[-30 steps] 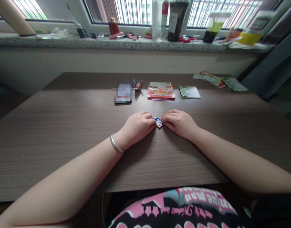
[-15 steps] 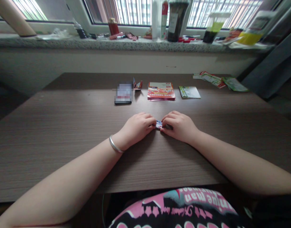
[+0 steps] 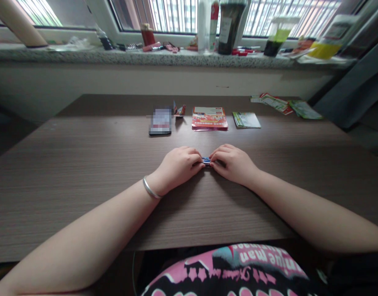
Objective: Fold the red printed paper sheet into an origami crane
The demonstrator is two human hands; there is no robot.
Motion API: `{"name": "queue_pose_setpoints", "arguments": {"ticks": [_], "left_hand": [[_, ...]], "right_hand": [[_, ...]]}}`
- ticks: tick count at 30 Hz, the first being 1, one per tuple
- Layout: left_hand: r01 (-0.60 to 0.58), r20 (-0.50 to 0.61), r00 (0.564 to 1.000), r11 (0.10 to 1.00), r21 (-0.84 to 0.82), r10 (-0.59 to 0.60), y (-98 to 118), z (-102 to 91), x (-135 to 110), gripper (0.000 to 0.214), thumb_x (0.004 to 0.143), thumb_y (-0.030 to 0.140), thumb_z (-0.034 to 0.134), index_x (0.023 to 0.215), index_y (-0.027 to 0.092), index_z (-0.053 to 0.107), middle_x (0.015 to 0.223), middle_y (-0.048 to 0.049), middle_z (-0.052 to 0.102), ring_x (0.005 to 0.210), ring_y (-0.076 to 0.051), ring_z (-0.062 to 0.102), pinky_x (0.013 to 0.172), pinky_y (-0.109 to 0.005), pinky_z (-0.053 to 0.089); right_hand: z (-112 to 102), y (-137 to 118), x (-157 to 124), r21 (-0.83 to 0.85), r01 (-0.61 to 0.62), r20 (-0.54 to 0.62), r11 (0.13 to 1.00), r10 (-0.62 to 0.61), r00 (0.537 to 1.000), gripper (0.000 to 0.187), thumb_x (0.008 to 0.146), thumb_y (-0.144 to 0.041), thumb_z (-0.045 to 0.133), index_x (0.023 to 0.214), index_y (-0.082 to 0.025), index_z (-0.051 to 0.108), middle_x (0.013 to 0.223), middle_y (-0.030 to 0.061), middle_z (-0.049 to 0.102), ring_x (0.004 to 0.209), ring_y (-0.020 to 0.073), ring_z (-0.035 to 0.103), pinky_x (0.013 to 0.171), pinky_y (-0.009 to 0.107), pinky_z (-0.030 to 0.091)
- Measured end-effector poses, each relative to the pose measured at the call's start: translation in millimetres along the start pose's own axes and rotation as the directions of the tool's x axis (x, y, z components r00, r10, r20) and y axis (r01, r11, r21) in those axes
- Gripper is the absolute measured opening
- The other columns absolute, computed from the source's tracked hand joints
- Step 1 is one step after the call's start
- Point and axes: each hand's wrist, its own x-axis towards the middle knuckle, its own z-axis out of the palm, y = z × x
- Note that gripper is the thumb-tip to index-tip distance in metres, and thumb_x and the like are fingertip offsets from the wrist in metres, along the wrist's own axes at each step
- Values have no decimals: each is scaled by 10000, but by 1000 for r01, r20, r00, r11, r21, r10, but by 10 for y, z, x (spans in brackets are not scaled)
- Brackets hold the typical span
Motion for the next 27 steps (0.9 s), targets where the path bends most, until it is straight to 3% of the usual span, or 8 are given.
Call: {"name": "queue_pose_setpoints", "arguments": {"ticks": [7,11,16,20,27], "left_hand": [[7,-10,1000,1000,7,-7,-20,35,21,242,931,335,507,890,186,694,868,-49,686,816,-178,618,749,-286,472],[39,-68,997,999,-26,-41,-16,52,25,237,925,303,527,1082,183,656,921,-57,698,824,-177,624,735,-283,468],[-4,-50,999,1000,-31,3,-21,83,33,200,922,325,534,917,194,685,875,-49,669,805,-163,605,742,-267,464],[11,-79,997,999,-43,-14,-13,91,26,154,896,296,574,901,190,686,857,-43,654,779,-160,601,693,-253,459],[17,-137,990,998,-60,-26,33,82,8,287,881,240,593,1154,159,626,884,-54,665,770,-167,615,690,-262,478]], "right_hand": [[54,58,34,60,-49,-16,997,50,999,112,865,-254,546,844,-197,640,890,54,690,874,194,577,807,312,437],[84,85,60,94,-44,-19,995,46,999,106,858,-240,547,826,-191,635,863,53,688,849,190,574,809,316,433],[101,103,65,120,-73,-29,990,77,997,58,810,-237,596,809,-190,630,827,44,682,825,196,563,792,324,433],[111,107,62,137,-108,-49,985,116,992,125,790,-282,636,874,-191,652,877,45,690,865,206,574,816,338,436],[126,129,60,103,-75,-34,992,79,996,126,800,-312,643,845,-201,683,892,64,672,887,213,581,825,353,444]]}}
